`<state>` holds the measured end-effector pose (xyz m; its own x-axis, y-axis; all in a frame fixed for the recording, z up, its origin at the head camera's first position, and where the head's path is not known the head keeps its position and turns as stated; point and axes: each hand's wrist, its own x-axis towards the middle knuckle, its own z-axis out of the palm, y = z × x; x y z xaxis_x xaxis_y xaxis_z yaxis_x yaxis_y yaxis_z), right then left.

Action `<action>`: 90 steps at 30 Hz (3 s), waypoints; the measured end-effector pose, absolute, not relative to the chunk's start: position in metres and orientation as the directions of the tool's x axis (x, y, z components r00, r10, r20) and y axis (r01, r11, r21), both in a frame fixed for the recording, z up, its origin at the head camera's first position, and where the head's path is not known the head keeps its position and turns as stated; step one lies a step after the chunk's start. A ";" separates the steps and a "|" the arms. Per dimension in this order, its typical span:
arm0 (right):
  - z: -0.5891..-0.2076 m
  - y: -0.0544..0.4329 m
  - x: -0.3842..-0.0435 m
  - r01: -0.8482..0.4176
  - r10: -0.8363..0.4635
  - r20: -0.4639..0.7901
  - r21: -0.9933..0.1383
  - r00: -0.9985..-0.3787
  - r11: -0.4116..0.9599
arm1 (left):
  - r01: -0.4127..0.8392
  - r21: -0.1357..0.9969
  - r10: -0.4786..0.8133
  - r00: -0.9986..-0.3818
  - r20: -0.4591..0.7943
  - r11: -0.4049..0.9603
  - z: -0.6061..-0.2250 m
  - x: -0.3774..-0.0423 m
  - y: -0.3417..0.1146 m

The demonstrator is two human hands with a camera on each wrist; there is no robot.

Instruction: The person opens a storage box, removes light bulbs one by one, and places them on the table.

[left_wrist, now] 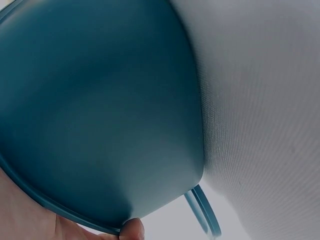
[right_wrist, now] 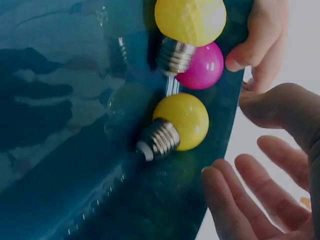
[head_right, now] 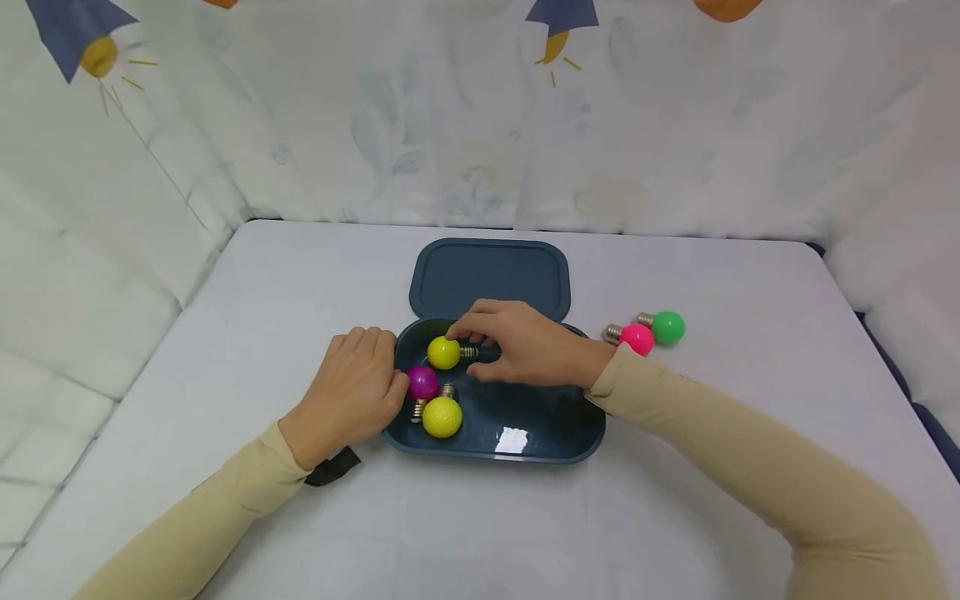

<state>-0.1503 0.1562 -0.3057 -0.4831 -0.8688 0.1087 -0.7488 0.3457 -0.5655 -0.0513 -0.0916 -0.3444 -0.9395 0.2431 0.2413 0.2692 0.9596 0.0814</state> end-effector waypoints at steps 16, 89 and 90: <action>-0.313 0.137 -0.141 -0.774 -0.885 0.068 -0.519 -0.461 0.363 | 0.274 0.070 0.247 -0.933 0.263 0.959 -0.343 -0.044 -0.091; -0.299 0.175 -0.129 -0.527 -0.856 -0.019 -0.781 -0.517 0.336 | 0.289 0.085 0.254 -0.922 0.291 0.954 -0.341 -0.039 -0.094; -0.299 0.177 -0.128 -0.527 -0.853 -0.010 -0.782 -0.521 0.331 | 0.290 0.085 0.254 -0.921 0.294 0.953 -0.341 -0.039 -0.094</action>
<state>-0.1283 0.1773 -0.2985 -0.5211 -0.8534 -0.0103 -0.5272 0.3314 -0.7824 -0.0394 -0.0936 -0.3412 -0.9213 0.2539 0.2944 0.2899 0.9533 0.0850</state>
